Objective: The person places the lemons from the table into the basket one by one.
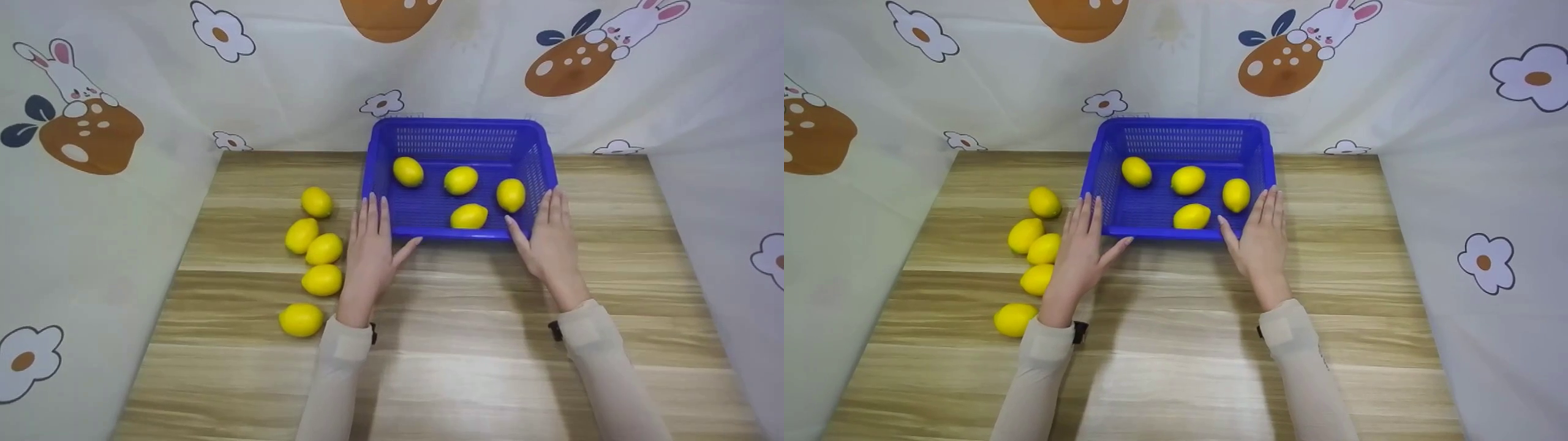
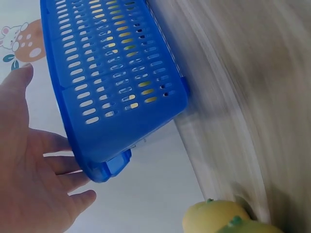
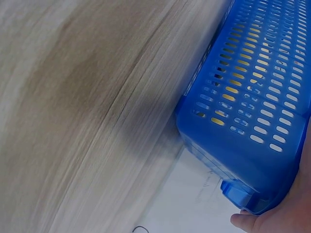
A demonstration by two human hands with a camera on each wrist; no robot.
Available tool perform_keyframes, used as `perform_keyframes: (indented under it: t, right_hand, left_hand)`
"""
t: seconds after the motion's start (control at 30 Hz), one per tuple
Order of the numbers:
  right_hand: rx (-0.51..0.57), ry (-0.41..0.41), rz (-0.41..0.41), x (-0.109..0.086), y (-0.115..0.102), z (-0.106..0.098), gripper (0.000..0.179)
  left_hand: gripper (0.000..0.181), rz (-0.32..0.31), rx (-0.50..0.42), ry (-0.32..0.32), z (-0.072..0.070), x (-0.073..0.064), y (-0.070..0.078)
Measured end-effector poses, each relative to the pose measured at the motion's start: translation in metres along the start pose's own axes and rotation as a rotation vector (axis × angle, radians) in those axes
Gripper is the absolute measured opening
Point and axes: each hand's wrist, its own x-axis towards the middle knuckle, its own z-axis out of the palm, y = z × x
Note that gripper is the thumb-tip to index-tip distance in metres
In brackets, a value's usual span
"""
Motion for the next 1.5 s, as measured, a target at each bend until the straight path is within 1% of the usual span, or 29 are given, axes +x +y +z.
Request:
perform_keyframes:
  t: [0.2, 0.3, 0.47, 0.6, 0.73, 0.97, 1.2, 1.3, 1.5]
  right_hand:
    - [0.001, 0.018, -0.008, 0.001, 0.000, 0.001, 0.095]
    - [-0.005, 0.023, -0.010, 0.001, 0.000, 0.001, 0.095]
    - [-0.003, 0.020, -0.013, 0.000, -0.001, 0.000, 0.094]
    - [0.005, 0.012, -0.010, 0.000, 0.000, -0.001, 0.095]
    - [0.003, 0.011, -0.008, 0.000, 0.000, -0.001, 0.095]
    - [0.002, 0.013, -0.009, 0.000, 0.000, 0.000, 0.095]
    - [0.006, 0.024, -0.009, 0.000, 0.001, 0.001, 0.095]
    - [0.002, 0.024, -0.011, 0.001, 0.001, 0.002, 0.094]
    - [0.001, 0.008, -0.005, 0.000, 0.001, 0.001, 0.095]
  left_hand:
    - [0.095, 0.008, -0.002, 0.034, 0.000, -0.012, -0.004]
    - [0.095, 0.012, 0.004, 0.040, 0.000, -0.017, -0.006]
    - [0.094, 0.017, 0.016, 0.046, -0.001, -0.025, -0.007]
    - [0.093, 0.037, 0.020, 0.076, -0.002, -0.031, -0.008]
    - [0.092, 0.040, 0.007, 0.087, -0.002, -0.036, -0.010]
    - [0.093, 0.028, -0.003, 0.093, -0.005, -0.045, -0.016]
    - [0.092, -0.016, -0.040, 0.074, -0.007, -0.052, -0.022]
    - [0.091, -0.033, -0.033, 0.071, -0.008, -0.056, -0.026]
    - [0.092, -0.050, -0.025, 0.104, -0.014, -0.064, -0.035]
